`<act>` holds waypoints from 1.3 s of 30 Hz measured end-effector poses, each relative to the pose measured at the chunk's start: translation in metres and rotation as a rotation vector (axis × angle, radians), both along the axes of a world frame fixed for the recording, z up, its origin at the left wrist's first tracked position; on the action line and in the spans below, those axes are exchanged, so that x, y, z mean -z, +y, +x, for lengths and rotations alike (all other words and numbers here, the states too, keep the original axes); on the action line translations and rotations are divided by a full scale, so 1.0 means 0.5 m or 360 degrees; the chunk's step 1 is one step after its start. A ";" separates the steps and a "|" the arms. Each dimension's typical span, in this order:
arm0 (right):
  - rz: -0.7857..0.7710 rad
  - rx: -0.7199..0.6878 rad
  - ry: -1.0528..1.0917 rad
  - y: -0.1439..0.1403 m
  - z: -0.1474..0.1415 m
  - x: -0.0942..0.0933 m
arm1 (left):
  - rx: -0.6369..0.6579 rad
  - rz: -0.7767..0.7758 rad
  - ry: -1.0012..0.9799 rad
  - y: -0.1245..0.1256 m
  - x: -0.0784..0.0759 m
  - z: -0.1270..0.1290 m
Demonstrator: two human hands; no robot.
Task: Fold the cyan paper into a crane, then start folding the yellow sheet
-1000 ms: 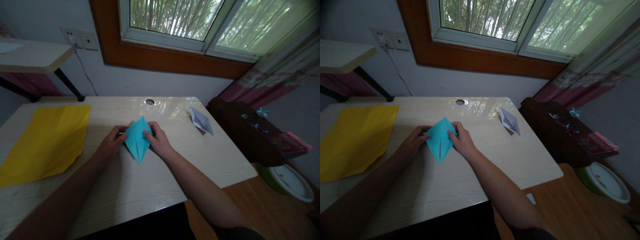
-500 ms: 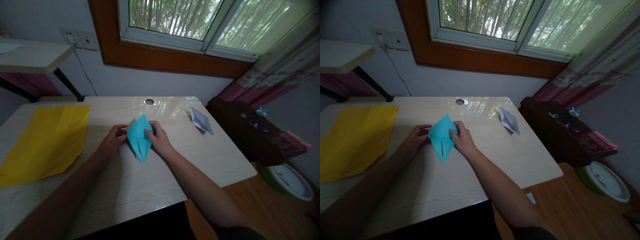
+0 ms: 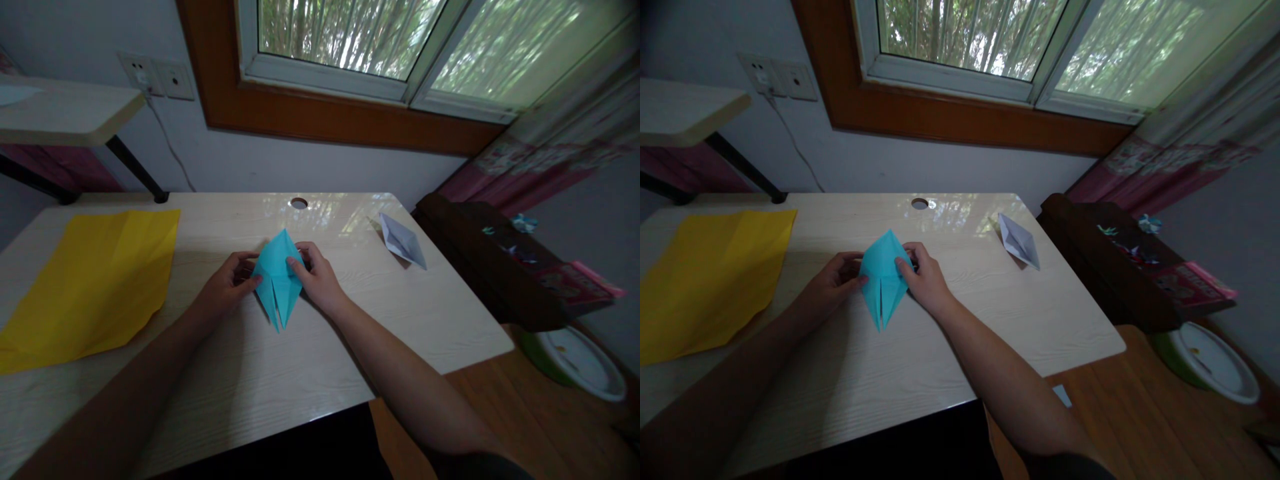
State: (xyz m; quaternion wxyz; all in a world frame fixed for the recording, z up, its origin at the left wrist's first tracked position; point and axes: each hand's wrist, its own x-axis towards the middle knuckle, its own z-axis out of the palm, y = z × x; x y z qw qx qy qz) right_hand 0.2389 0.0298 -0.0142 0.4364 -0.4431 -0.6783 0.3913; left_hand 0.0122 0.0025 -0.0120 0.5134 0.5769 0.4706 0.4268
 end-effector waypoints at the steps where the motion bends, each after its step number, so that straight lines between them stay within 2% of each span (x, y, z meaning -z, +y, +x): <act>1: 0.0002 -0.0009 0.0022 -0.001 -0.001 0.000 | -0.0001 -0.0004 -0.0003 0.000 -0.001 0.000; 10: 0.0035 0.0044 0.0188 -0.008 -0.003 -0.020 | -0.0097 0.0007 0.0064 -0.001 -0.011 0.000; 15: -0.0095 0.0025 0.0348 -0.002 -0.002 -0.010 | -0.0216 0.0014 0.0082 -0.002 -0.008 -0.001; 20: -0.0102 -0.0041 0.0511 0.005 -0.006 -0.007 | -0.0249 0.0038 0.0020 -0.004 -0.009 0.001; 25: -0.0027 -0.0023 0.0319 0.004 -0.006 -0.017 | -0.0278 0.0022 -0.0031 -0.006 -0.013 0.002; 33: 0.0204 -0.0097 0.0082 0.009 0.000 -0.011 | -0.0310 0.0075 -0.0096 -0.005 -0.011 0.003; 39: -0.0095 -0.0221 0.0280 0.002 -0.007 -0.015 | -0.0317 0.0076 -0.0130 -0.004 -0.009 0.004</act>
